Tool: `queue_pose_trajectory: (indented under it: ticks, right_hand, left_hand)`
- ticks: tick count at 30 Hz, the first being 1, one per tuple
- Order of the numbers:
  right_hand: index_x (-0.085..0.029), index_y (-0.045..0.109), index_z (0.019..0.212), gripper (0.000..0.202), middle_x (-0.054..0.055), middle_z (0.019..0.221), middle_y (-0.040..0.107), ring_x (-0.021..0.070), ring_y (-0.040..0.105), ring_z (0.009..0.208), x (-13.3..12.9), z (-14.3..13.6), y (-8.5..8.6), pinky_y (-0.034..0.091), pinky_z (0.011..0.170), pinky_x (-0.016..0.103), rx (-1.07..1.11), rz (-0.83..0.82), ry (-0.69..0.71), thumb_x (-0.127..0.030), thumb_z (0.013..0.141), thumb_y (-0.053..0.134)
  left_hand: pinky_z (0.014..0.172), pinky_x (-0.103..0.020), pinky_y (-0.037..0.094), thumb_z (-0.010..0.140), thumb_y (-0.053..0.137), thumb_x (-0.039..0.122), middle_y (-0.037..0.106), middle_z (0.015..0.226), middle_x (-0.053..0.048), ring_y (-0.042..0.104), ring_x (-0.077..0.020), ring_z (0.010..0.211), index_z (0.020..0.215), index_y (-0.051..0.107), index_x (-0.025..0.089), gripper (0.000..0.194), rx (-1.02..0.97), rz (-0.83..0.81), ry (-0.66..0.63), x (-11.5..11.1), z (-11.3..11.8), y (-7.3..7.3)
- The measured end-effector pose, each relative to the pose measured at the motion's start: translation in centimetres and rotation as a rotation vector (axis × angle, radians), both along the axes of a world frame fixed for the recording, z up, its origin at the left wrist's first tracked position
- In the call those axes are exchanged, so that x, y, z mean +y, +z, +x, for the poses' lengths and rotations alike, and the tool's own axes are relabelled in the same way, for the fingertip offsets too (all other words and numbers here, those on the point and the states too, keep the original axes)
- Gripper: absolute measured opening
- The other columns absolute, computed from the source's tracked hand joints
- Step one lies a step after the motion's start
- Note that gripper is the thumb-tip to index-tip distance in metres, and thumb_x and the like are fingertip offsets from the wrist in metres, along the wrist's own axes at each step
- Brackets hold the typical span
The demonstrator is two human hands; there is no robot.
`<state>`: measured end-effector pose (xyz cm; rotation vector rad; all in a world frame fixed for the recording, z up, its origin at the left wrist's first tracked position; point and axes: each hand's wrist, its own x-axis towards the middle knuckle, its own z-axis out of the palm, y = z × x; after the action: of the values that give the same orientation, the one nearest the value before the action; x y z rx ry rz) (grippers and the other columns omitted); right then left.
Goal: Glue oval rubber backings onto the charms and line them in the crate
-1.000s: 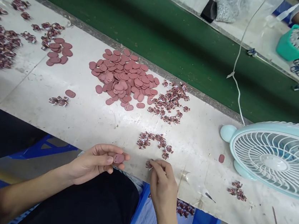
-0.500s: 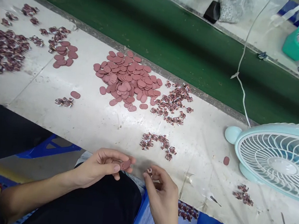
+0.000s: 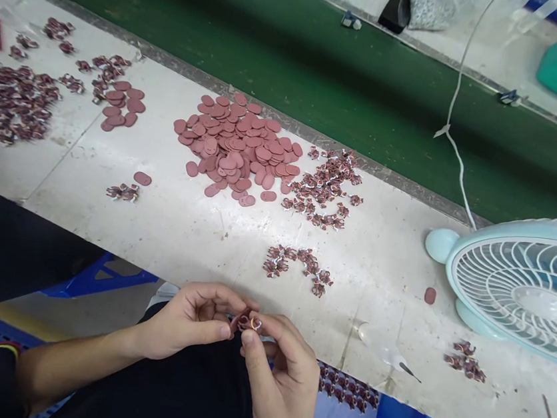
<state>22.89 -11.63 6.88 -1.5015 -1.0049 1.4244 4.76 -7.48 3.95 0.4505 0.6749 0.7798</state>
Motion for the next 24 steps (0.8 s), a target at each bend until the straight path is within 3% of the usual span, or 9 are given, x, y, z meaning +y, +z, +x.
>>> queue_pose_trajectory:
  ticks: [5,9,15,20,24]
  right_hand:
    - [-0.034,0.074,0.118,0.029,0.004,0.106,0.073,0.0162,0.068,0.086,0.0,0.4,-0.1,0.059,0.076,0.030,-0.009,0.021,0.070,-0.020,0.092,0.071]
    - [-0.033,0.075,0.114,0.024,0.002,0.094,0.072,0.0160,0.068,0.087,0.2,0.5,0.0,0.058,0.077,0.029,-0.008,-0.007,0.076,-0.022,0.092,0.071]
    - [-0.028,0.077,0.099,0.009,0.000,0.086,0.073,0.0137,0.068,0.080,0.7,-0.2,0.1,0.057,0.073,0.024,0.065,-0.064,0.001,-0.027,0.091,0.074]
    - [-0.028,0.078,0.098,0.008,0.000,0.087,0.074,0.0123,0.068,0.080,0.7,-0.5,0.0,0.056,0.075,0.023,0.101,-0.042,-0.032,-0.025,0.091,0.074]
    - [-0.028,0.078,0.101,0.011,0.000,0.089,0.075,0.0120,0.068,0.078,0.2,-0.6,-1.0,0.058,0.074,0.023,0.127,-0.051,-0.089,-0.025,0.091,0.074]
  left_hand:
    - [0.089,-0.029,0.058,0.079,0.083,0.012,0.080,0.111,-0.008,0.076,-0.0165,0.096,0.091,0.076,0.017,0.015,-0.001,-0.051,0.001,0.1,-0.1,0.0]
    - [0.088,-0.033,0.058,0.080,0.082,0.016,0.081,0.104,-0.009,0.076,-0.0202,0.093,0.079,0.074,0.015,0.008,0.006,-0.025,-0.012,0.3,0.0,0.0]
    - [0.088,-0.036,0.059,0.081,0.082,0.019,0.082,0.093,-0.007,0.077,-0.0204,0.086,0.078,0.077,0.016,0.007,0.059,0.006,0.007,0.4,0.1,0.1]
    - [0.087,-0.035,0.060,0.081,0.082,0.018,0.082,0.098,-0.007,0.077,-0.0201,0.087,0.078,0.077,0.016,0.006,0.068,0.017,0.035,0.5,0.3,0.3]
    - [0.081,-0.035,0.062,0.082,0.081,0.020,0.081,0.090,-0.005,0.076,-0.0192,0.079,0.078,0.076,0.017,0.008,0.065,0.042,0.046,0.2,1.0,0.1]
